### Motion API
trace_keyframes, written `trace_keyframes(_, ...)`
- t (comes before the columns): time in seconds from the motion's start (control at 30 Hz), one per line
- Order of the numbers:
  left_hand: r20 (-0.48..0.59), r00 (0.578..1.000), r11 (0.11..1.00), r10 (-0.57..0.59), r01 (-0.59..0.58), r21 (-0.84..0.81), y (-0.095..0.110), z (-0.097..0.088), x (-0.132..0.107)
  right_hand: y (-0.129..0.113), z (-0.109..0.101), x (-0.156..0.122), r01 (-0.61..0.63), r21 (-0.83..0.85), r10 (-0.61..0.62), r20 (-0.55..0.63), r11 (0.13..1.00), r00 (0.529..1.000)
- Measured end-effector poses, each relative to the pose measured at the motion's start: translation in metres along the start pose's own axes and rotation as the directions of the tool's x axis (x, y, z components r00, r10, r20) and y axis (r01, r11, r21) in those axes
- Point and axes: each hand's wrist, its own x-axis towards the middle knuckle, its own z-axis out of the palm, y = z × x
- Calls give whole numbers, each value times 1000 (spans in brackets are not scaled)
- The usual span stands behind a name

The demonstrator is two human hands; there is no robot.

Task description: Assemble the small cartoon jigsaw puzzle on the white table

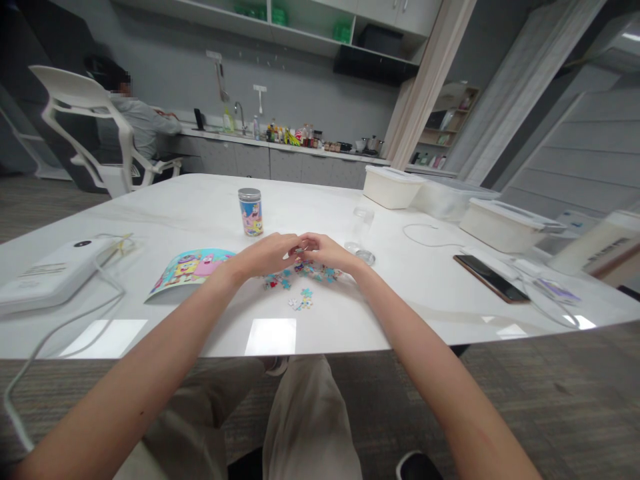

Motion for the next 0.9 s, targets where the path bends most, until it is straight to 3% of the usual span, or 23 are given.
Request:
trace_keyframes(0.13, 22, 1000, 1000, 12, -12, 11, 4, -4, 0, 1, 0, 0, -34, 57, 34, 10, 998, 999)
trace_keyframes(0.53, 39, 992, 992, -119, 117, 51, 0, -2, 0, -8, 0, -3, -75, 17, 75, -7, 997, 997)
trace_keyframes(0.9, -8, 987, 985, -161, 162, 65, 3, -7, 0, -5, 0, -2, -68, 70, 68, 9, 995, 998)
